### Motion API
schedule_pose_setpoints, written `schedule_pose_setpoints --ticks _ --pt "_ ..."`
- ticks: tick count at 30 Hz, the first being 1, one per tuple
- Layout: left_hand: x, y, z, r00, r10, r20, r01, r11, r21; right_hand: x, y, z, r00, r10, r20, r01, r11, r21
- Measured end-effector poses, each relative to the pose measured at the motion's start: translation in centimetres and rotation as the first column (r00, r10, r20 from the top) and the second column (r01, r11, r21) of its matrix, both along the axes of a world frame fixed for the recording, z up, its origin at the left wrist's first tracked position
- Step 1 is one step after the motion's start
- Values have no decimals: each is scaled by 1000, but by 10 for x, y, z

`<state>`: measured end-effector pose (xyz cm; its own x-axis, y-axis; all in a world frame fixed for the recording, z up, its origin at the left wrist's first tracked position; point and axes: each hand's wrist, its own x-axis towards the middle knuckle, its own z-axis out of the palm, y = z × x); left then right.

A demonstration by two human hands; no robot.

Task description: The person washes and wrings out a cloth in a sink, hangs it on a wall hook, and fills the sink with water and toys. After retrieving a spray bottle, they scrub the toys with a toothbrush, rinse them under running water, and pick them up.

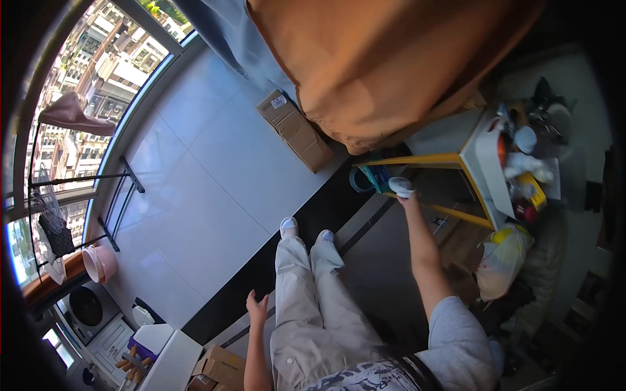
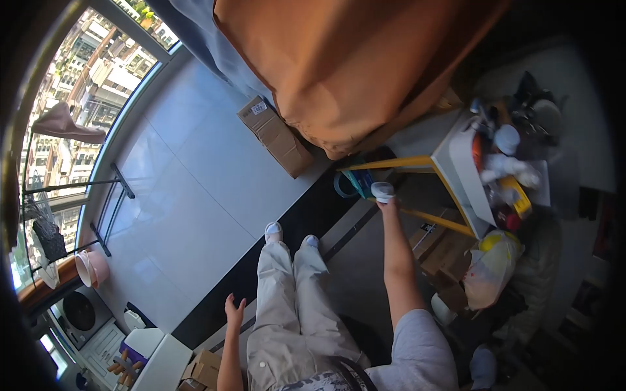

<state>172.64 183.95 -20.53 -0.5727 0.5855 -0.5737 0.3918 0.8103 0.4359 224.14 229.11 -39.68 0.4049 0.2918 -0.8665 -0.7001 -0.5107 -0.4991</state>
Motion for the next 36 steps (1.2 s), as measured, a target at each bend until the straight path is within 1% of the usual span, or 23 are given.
schedule_pose_setpoints --ticks 2,4,6,8,10,12,14,16,17,18,20,23,26,27,28,29,30,31,32,33,34,35,36 --pt "-7 -37 -19 999 45 16 -45 998 -46 30 17 -44 994 -103 -43 104 994 20" --pt "-6 -62 -31 998 15 55 -9 996 -94 25 32 -23 989 -75 130 83 995 -59" --pt "-3 -71 -46 996 -34 81 44 991 -127 63 34 -66 974 143 174 -130 988 -84" --pt "1 -79 -60 990 -98 99 113 981 -160 91 39 -94 941 255 224 -235 965 -116" --pt "1 -85 -81 984 -68 166 100 977 -190 104 51 -111 908 321 269 -292 946 -142" --pt "1 -86 -101 974 -38 224 88 972 -218 109 64 -123 884 348 311 -308 936 -170" --pt "2 -85 -119 962 -4 271 72 967 -244 109 77 -136 888 322 329 -315 946 -75" --pt "3 -86 -136 957 9 291 43 984 -172 119 92 -148 904 286 317 -307 952 17" --pt "5 -80 -134 959 27 283 28 982 -187 103 94 -129 896 222 386 -247 969 16" --pt "7 -74 -132 945 106 308 -31 970 -240 84 94 -108 866 297 403 -314 949 -24" --pt "12 -66 -122 914 199 354 -114 962 -246 85 97 -110 794 443 417 -446 890 -96" --pt "19 -64 -96 907 173 383 -86 968 -234 70 81 -97 870 388 303 -374 921 -105" --pt "23 -83 -64 912 181 367 -116 974 -192 47 38 -80 904 385 184 -393 920 6" --pt "25 -99 -56 921 180 346 -133 979 -155 24 16 -63 876 436 208 -446 895 0" --pt "26 -103 -33 930 186 317 -146 978 -147 28 -8 -82 805 554 212 -550 831 -81" --pt "28 -102 -10 939 200 281 -169 977 -129 -8 -35 -38 648 748 145 -731 664 -155" --pt "28 -101 13 946 220 236 -200 974 -109 -35 -65 -20 604 791 92 -765 609 -210" --pt "29 -105 31 939 267 218 -259 964 -65 -53 -91 -3 415 910 10 -894 410 -181" --pt "27 -104 55 924 315 214 -320 947 -13 -79 -116 16 168 985 -41 -949 151 -276" --pt "22 -103 73 918 330 221 -355 931 85 -109 -150 48 88 996 -14 -951 79 -299" --pt "16 -104 93 912 344 224 -385 906 174 -135 -179 76 11 1000 -25 -954 3 -301" --pt "5 -89 128 784 475 400 -570 805 164 -151 -205 85 -84 996 -38 -948 -91 -305" --pt "-11 -69 168 611 552 567 -727 675 126 -172 -227 99 -170 983 -72 -934 -184 -307"
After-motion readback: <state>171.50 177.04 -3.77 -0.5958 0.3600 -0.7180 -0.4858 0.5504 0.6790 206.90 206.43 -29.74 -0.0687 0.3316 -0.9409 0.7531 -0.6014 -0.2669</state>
